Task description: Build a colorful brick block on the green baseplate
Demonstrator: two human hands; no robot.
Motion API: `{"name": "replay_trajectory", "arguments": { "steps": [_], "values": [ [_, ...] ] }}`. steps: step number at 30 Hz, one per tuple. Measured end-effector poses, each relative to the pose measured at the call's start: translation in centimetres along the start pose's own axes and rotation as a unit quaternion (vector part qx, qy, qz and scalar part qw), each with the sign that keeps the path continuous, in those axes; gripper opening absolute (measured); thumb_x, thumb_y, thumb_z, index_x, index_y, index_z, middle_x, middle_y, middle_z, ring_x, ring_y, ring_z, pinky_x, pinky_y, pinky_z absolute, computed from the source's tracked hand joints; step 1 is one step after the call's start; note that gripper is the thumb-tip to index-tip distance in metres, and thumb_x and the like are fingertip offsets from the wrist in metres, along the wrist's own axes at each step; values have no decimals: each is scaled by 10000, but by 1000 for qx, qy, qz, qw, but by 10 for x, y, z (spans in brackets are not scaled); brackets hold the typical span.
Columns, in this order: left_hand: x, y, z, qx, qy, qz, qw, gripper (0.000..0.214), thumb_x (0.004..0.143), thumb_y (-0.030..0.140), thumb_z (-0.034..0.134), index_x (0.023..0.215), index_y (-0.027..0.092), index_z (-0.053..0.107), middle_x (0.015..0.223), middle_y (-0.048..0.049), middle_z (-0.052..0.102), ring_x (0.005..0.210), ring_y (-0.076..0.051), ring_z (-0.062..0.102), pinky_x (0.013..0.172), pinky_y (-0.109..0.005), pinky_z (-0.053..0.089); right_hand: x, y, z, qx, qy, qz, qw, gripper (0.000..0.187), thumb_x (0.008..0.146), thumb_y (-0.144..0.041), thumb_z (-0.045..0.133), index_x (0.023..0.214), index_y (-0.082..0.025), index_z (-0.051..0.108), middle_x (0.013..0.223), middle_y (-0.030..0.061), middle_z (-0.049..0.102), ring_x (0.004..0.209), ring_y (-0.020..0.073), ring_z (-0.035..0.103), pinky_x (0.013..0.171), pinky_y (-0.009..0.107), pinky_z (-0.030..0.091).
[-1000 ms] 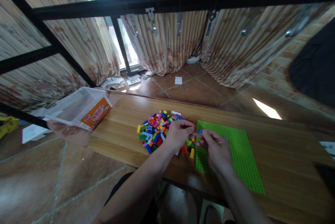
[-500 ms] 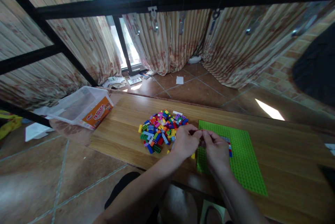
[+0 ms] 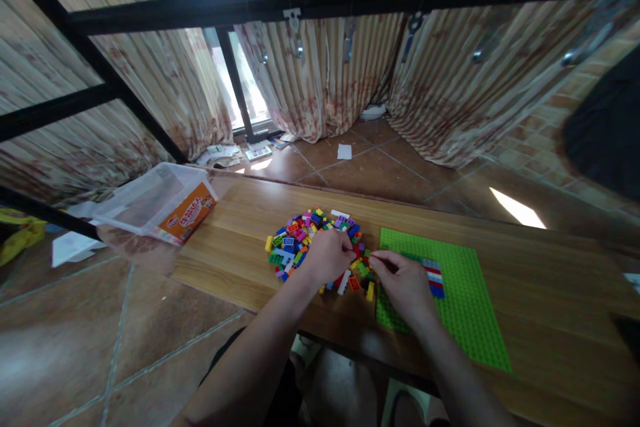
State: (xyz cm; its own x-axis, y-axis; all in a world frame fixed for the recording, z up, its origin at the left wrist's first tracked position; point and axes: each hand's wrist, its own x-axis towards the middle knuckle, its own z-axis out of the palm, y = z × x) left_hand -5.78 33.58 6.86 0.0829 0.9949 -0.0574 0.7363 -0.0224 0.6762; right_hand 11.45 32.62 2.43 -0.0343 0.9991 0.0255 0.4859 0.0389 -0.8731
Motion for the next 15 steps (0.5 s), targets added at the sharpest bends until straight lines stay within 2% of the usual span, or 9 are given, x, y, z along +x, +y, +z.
{"name": "replay_trajectory", "arguments": {
  "steps": [5, 10, 13, 15],
  "values": [
    [-3, 0, 0, 17, -13, 15, 1000, 97, 727, 217, 661, 712, 192, 753, 714, -27, 711, 640, -161, 602, 621, -247, 403, 0, -4, 2, -54, 10, -22, 998, 348, 802, -512, 558, 838, -225, 751, 854, 64, 758, 755, 226, 673, 734, 359, 483],
    [-3, 5, -11, 5, 47, 18, 999, 219, 817, 298, 603, 672, 191, 727, 649, -26, 676, 605, -149, 569, 597, -243, 384, 1, -4, -5, -70, 11, -26, 997, 425, 829, -555, 484, 837, -220, 745, 851, 82, 760, 788, 249, 687, 743, 364, 481],
    [-2, 1, -36, -84, 128, 10, 988, 225, 832, 333, 600, 707, 186, 715, 641, -10, 654, 622, -133, 573, 607, -218, 401, 4, -3, -9, -90, 31, -15, 995, 489, 789, -618, 480, 845, -208, 742, 796, 95, 756, 726, 279, 687, 714, 388, 483],
    [-7, -14, -69, -179, 245, -41, 952, 249, 824, 393, 614, 776, 166, 703, 693, -17, 664, 625, -125, 590, 599, -207, 426, 8, -1, -10, -102, 23, -5, 994, 491, 767, -638, 501, 855, -219, 740, 756, 87, 752, 711, 297, 692, 695, 395, 489]
  ]
}}
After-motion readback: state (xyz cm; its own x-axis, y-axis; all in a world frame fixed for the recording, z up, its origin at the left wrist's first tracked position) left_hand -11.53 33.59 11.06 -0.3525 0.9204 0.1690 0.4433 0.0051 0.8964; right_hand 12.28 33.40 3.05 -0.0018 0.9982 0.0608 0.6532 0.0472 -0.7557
